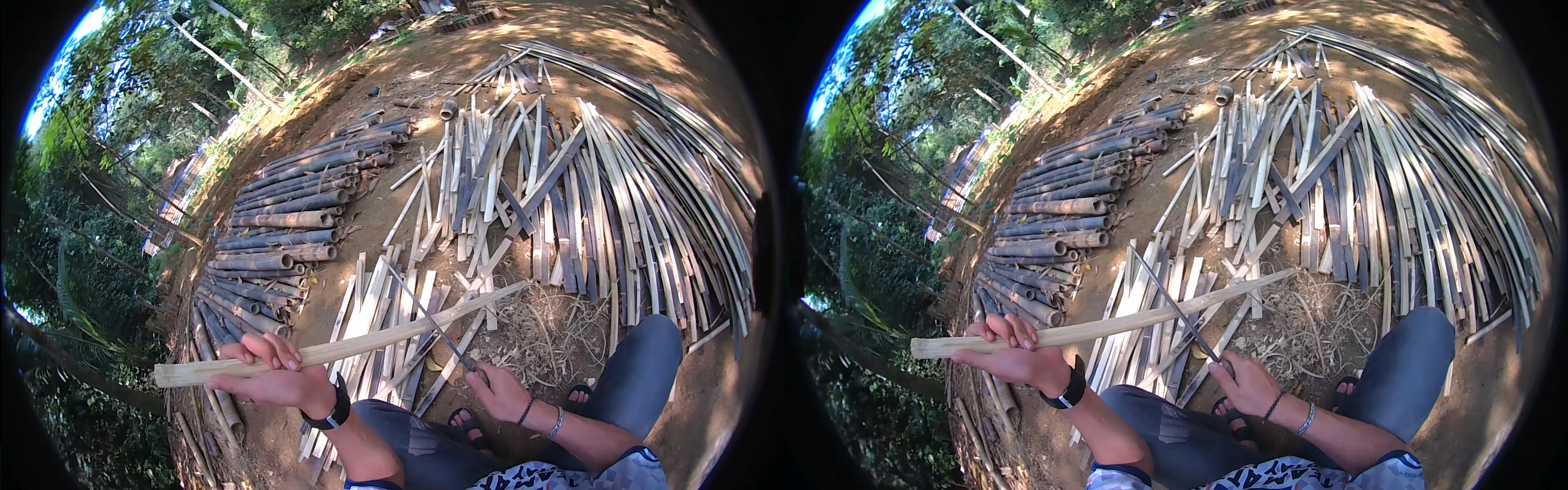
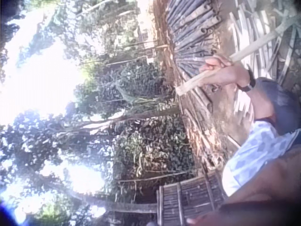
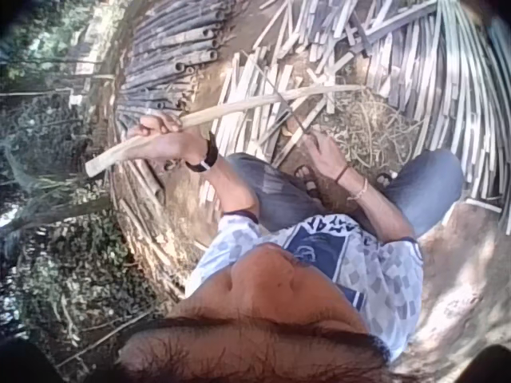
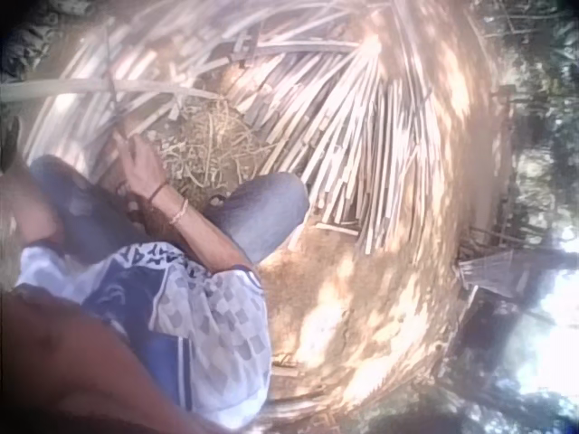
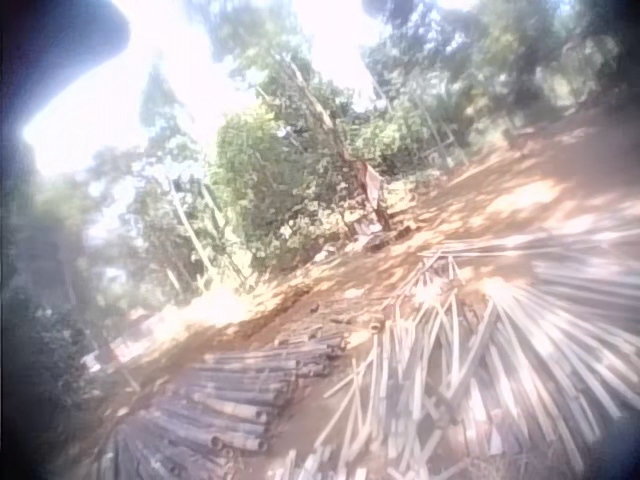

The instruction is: The person shaves a thin strip of bamboo by hand using a knife while sitting in an outdoor workshop.

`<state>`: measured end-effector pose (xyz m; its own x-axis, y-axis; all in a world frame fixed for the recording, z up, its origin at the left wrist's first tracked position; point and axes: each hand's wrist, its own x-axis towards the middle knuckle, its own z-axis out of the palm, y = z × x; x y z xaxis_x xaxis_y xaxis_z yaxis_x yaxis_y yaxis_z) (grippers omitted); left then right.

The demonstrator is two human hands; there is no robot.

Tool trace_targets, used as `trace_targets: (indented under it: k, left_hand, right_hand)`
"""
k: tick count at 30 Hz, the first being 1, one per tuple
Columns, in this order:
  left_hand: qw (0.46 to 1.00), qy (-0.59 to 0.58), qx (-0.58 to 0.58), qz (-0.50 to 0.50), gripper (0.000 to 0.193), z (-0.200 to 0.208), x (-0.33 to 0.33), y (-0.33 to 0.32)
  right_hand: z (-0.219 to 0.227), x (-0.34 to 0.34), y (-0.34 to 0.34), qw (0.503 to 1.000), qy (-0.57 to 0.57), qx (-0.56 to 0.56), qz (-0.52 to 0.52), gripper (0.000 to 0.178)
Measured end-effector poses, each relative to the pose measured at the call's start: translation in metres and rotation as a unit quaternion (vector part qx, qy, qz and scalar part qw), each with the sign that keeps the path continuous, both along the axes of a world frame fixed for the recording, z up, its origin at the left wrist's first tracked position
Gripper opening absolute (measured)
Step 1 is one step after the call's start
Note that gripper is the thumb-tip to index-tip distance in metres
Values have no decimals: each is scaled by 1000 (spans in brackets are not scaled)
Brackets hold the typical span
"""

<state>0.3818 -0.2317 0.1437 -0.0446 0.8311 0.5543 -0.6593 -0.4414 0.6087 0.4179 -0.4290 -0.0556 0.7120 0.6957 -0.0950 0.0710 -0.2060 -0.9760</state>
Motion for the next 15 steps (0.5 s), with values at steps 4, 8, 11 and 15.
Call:
trace_targets:
  k: [4,8,11,15]
  left_hand:
    - [996,-30,20,-78,52,11,3,-11]
    - [997,-45,-25,-65,53,6,0,-4]
    - [995,-34,-18,-88,54,3,-3,-10]
    - [997,-34,-28,-59,55,4,-5,-7]
  right_hand:
    - [-59,9,-2,997,46,6,-63,36]
    - [-27,-9,-4,996,-84,11,-35,36]
    - [-41,-4,-4,994,75,29,-69,36]
    - [-30,-8,-5,999,-24,-16,-39,32]
